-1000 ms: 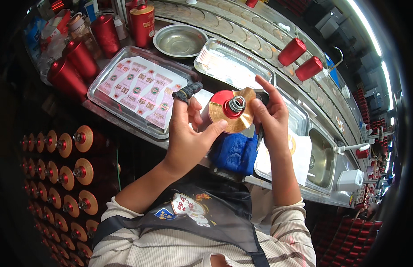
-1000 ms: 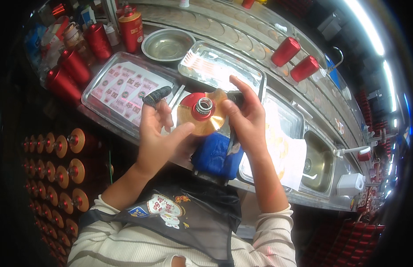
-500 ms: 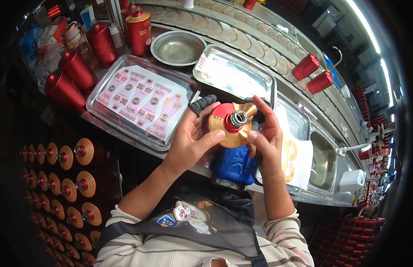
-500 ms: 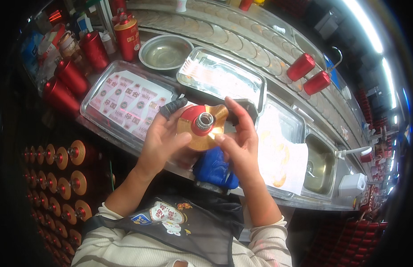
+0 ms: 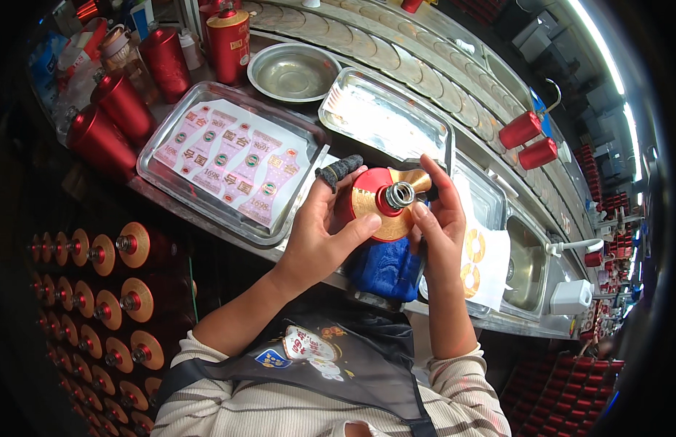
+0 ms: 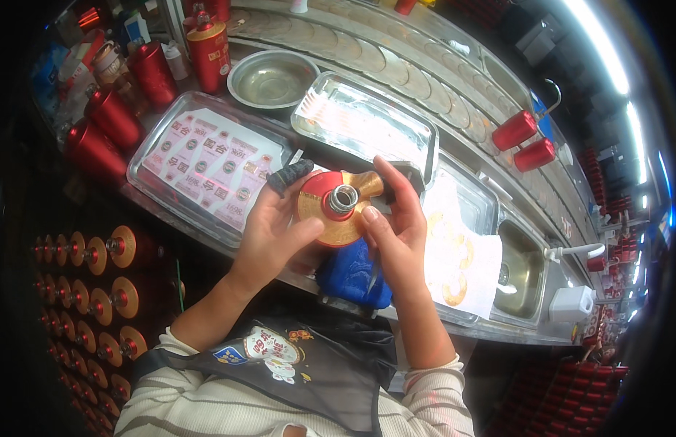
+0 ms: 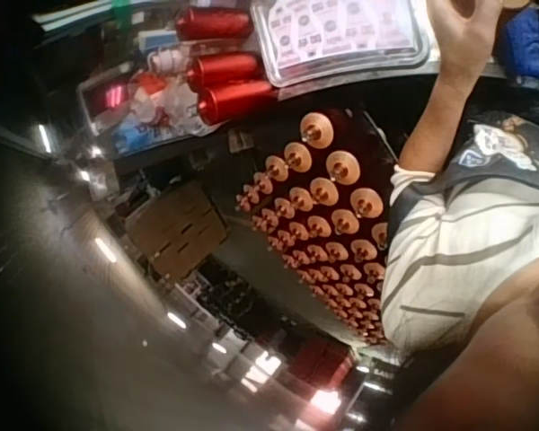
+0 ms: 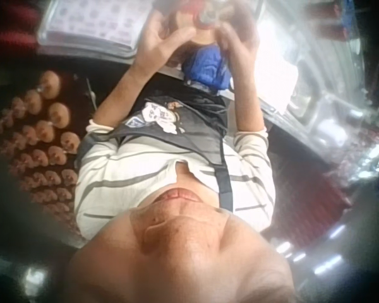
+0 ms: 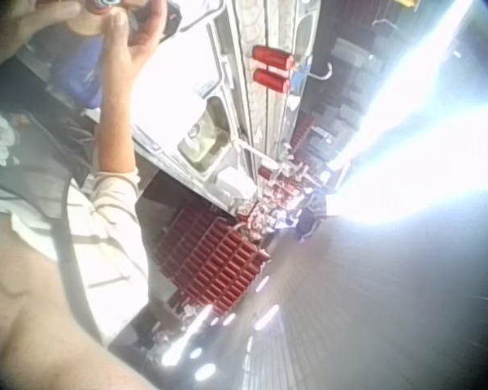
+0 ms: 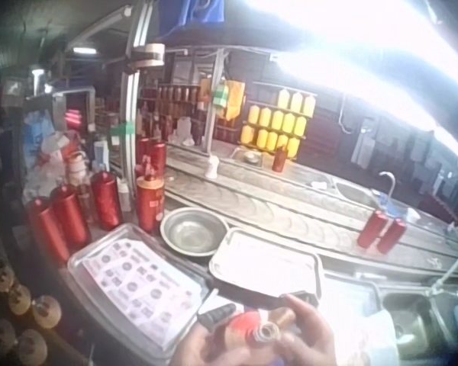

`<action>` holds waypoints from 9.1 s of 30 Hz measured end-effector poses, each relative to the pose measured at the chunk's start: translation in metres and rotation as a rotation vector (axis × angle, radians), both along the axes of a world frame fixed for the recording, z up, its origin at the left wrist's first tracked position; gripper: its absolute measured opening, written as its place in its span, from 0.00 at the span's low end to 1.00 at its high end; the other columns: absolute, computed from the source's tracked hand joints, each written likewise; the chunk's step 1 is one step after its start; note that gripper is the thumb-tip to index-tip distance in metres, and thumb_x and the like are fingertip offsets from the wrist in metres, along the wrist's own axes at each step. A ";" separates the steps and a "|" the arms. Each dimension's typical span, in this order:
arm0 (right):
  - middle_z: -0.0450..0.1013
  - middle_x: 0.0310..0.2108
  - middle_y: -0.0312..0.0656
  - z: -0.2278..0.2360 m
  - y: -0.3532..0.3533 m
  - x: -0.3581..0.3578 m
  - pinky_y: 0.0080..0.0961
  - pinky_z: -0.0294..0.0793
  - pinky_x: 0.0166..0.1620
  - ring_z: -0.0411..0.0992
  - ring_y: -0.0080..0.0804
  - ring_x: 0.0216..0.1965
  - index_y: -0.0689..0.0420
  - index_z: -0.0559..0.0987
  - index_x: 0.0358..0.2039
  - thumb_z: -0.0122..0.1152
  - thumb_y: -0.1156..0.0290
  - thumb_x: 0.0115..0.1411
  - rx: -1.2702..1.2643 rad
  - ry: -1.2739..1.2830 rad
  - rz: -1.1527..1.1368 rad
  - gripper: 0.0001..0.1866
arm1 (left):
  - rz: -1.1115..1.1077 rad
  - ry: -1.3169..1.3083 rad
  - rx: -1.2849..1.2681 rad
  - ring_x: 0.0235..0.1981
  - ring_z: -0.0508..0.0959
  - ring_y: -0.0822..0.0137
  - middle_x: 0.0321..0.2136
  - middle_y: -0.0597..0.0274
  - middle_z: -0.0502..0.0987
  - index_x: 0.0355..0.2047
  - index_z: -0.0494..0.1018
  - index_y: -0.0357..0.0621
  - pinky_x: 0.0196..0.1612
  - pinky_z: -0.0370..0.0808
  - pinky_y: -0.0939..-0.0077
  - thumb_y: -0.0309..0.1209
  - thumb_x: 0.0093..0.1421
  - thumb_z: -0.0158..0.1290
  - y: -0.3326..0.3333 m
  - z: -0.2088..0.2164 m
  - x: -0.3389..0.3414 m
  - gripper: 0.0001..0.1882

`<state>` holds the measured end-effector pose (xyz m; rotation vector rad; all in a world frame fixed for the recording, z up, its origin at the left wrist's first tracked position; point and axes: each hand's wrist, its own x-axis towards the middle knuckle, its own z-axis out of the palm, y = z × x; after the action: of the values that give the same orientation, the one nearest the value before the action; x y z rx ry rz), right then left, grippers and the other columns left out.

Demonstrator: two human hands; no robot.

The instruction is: The person applies gold circular labels to the necks of red cylindrical bottles. They pick up each label, align it around the bottle neck, and smooth it into place. The person also wipes the bottle surface with a blue cloth before labeling.

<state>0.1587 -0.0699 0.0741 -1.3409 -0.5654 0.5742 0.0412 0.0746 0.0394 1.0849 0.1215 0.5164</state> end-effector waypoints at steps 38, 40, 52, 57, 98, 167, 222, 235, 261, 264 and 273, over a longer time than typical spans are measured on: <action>0.62 0.62 0.49 0.002 -0.001 -0.006 0.19 0.79 0.44 0.76 0.26 0.45 0.63 0.60 0.67 0.66 0.76 0.58 -0.008 -0.160 0.034 0.38 | -0.035 -0.025 -0.074 0.64 0.66 0.62 0.63 0.44 0.61 0.64 0.52 0.29 0.67 0.63 0.66 0.22 0.62 0.57 0.000 -0.005 -0.002 0.35; 0.63 0.62 0.49 0.002 0.000 -0.005 0.18 0.79 0.44 0.76 0.25 0.45 0.63 0.60 0.67 0.67 0.76 0.58 -0.009 -0.159 0.034 0.39 | -0.050 -0.012 -0.065 0.63 0.66 0.62 0.63 0.44 0.61 0.65 0.51 0.30 0.66 0.63 0.66 0.22 0.62 0.57 0.001 -0.004 -0.002 0.36; 0.60 0.64 0.48 -0.009 0.000 -0.004 0.15 0.78 0.41 0.76 0.24 0.45 0.61 0.59 0.68 0.68 0.73 0.58 -0.010 -0.229 0.034 0.40 | 0.422 -0.054 0.833 0.55 0.71 0.52 0.59 0.45 0.62 0.45 0.77 0.33 0.58 0.69 0.62 0.48 0.65 0.56 -0.015 -0.032 -0.022 0.26; 0.58 0.67 0.47 -0.008 -0.002 0.001 0.12 0.76 0.40 0.74 0.23 0.48 0.60 0.56 0.70 0.69 0.71 0.57 -0.045 -0.254 0.052 0.44 | 0.407 -0.056 0.736 0.52 0.72 0.53 0.54 0.45 0.67 0.45 0.77 0.32 0.56 0.70 0.61 0.49 0.67 0.52 0.002 -0.027 -0.005 0.27; 0.67 0.62 0.44 -0.013 0.006 0.030 0.19 0.77 0.50 0.74 0.22 0.50 0.63 0.67 0.65 0.70 0.78 0.55 0.100 -0.286 0.069 0.36 | 0.160 0.184 0.681 0.59 0.70 0.60 0.56 0.55 0.69 0.62 0.60 0.41 0.62 0.67 0.63 0.29 0.38 0.76 0.004 -0.008 0.006 0.52; 0.73 0.43 0.33 -0.014 -0.003 0.022 0.10 0.69 0.36 0.69 0.10 0.33 0.63 0.74 0.57 0.60 0.82 0.57 0.032 -0.028 -0.208 0.25 | -0.448 0.073 0.281 0.60 0.70 0.69 0.58 0.61 0.72 0.65 0.62 0.44 0.64 0.64 0.69 0.28 0.38 0.76 0.059 0.002 0.030 0.52; 0.74 0.31 0.35 0.016 -0.013 0.030 0.19 0.70 0.42 0.71 0.22 0.36 0.60 0.78 0.37 0.69 0.72 0.54 -0.199 -0.428 -0.242 0.12 | -0.189 0.093 0.407 0.54 0.74 0.69 0.52 0.60 0.74 0.59 0.67 0.41 0.58 0.71 0.72 0.27 0.56 0.63 0.025 0.008 0.017 0.30; 0.75 0.30 0.43 0.019 -0.019 -0.039 0.34 0.74 0.38 0.73 0.45 0.33 0.56 0.84 0.35 0.67 0.84 0.39 -0.232 -1.260 -0.156 0.19 | 0.300 0.029 0.859 0.57 0.69 0.46 0.56 0.48 0.66 0.57 0.67 0.42 0.59 0.69 0.57 0.29 0.42 0.69 -0.001 -0.006 0.011 0.39; 0.75 0.29 0.42 0.021 -0.009 -0.025 0.33 0.75 0.37 0.75 0.42 0.31 0.58 0.83 0.35 0.68 0.88 0.39 -0.042 -1.169 -0.030 0.20 | 0.620 0.101 1.016 0.54 0.66 0.43 0.52 0.45 0.62 0.60 0.61 0.43 0.57 0.65 0.51 0.47 0.41 0.73 -0.023 -0.033 0.023 0.50; 0.75 0.28 0.42 0.020 -0.012 -0.015 0.32 0.74 0.38 0.74 0.39 0.30 0.58 0.83 0.34 0.69 0.88 0.41 -0.065 -1.108 -0.161 0.17 | 0.555 -0.017 0.942 0.60 0.62 0.40 0.58 0.41 0.58 0.65 0.54 0.42 0.64 0.60 0.51 0.45 0.40 0.75 -0.002 -0.020 0.024 0.57; 0.76 0.28 0.41 0.017 -0.009 -0.014 0.30 0.73 0.37 0.74 0.39 0.32 0.58 0.83 0.34 0.73 0.86 0.42 -0.080 -1.112 -0.129 0.17 | 0.247 0.240 0.813 0.57 0.69 0.44 0.55 0.42 0.66 0.62 0.54 0.36 0.59 0.68 0.55 0.41 0.42 0.74 -0.009 -0.027 0.020 0.54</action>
<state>0.1443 -0.0785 0.0914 -1.7002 -1.3366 -0.3285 0.0607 0.0655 0.0122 1.9436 0.2714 0.6782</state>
